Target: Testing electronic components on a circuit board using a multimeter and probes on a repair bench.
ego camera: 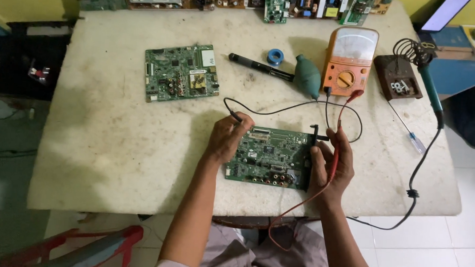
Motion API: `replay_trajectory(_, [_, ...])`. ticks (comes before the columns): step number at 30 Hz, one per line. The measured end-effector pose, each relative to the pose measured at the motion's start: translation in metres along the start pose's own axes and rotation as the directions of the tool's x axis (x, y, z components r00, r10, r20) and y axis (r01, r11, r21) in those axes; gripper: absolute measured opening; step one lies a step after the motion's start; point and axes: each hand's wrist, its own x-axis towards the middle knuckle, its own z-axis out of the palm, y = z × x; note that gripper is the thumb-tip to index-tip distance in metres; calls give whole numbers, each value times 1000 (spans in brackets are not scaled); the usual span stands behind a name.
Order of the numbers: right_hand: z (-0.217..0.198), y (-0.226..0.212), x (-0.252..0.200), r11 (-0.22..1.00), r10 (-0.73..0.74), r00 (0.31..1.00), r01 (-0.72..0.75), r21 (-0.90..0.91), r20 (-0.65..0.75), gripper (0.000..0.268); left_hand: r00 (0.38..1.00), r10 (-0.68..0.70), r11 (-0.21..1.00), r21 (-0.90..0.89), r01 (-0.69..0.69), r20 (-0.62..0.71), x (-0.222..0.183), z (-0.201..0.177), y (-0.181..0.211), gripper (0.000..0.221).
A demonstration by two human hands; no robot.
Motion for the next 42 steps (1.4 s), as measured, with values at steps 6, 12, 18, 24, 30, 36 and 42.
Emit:
replay_trajectory(6, [1,4,0,1000,-7,1000,7,7,-10,62,999,42,999,8,-42,30,1,-1,8,54])
replay_trajectory(12, [2,2,2,1000,-22,1000,22,-8,-2,61,998,63,998,10,-63,5,-4,-1,12,54])
replay_trajectory(18, [-4,5,3,986,-137,991,136,-98,-3,38,994,80,997,9,-80,-73,-1,6,-8,53])
replay_trajectory(24, [3,-7,-27,925,-338,939,320,-206,-56,38,993,65,998,-16,-67,-102,-2,6,-6,50])
replay_trajectory(30, [-5,39,-43,846,-415,905,422,-326,95,9,987,128,991,-24,-131,-102,-1,8,-10,46])
replay_trajectory(36, [6,8,-46,878,-328,937,350,-326,122,7,983,153,988,-22,-156,-101,1,8,-11,47])
replay_trajectory(42, [14,-7,-51,861,-370,920,392,-324,131,9,959,231,970,-38,-240,-167,1,10,-5,41])
